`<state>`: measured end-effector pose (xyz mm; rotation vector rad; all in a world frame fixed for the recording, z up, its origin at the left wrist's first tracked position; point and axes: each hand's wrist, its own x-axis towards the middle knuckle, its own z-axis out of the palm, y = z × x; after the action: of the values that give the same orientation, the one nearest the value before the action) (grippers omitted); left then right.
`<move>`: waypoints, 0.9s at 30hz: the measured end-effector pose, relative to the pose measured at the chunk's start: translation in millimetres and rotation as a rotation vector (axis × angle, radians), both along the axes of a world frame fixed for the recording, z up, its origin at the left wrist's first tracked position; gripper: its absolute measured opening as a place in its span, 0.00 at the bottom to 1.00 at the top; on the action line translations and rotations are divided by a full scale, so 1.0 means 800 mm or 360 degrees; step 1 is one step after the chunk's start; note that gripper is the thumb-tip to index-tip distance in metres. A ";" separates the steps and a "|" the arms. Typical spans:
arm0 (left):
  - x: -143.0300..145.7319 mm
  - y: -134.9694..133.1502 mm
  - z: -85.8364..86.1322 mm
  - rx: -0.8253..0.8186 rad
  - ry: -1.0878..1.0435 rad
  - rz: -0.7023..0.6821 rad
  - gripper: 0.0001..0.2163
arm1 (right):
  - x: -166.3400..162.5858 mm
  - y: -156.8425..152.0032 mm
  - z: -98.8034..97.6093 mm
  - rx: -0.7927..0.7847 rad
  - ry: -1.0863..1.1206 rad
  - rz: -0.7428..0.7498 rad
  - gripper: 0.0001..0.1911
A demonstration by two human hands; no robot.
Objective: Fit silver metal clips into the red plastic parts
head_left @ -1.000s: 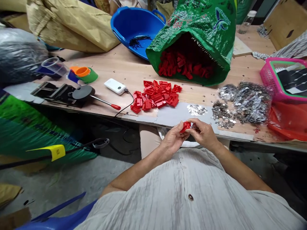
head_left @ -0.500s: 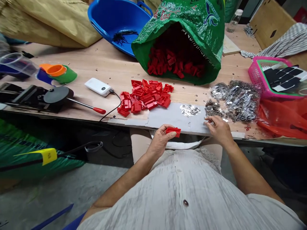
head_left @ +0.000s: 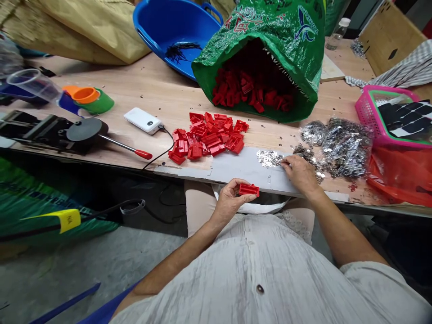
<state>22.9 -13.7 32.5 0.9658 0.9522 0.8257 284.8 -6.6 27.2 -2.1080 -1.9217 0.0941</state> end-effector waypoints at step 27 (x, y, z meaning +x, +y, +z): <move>0.019 0.014 0.006 -0.0217 -0.0449 -0.0091 0.29 | -0.052 -0.035 0.061 0.0017 0.0879 0.0655 0.11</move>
<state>37.9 -2.3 37.1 0.7330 0.7242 0.8128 242.9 -34.5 76.1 -1.4350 -1.9419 0.6701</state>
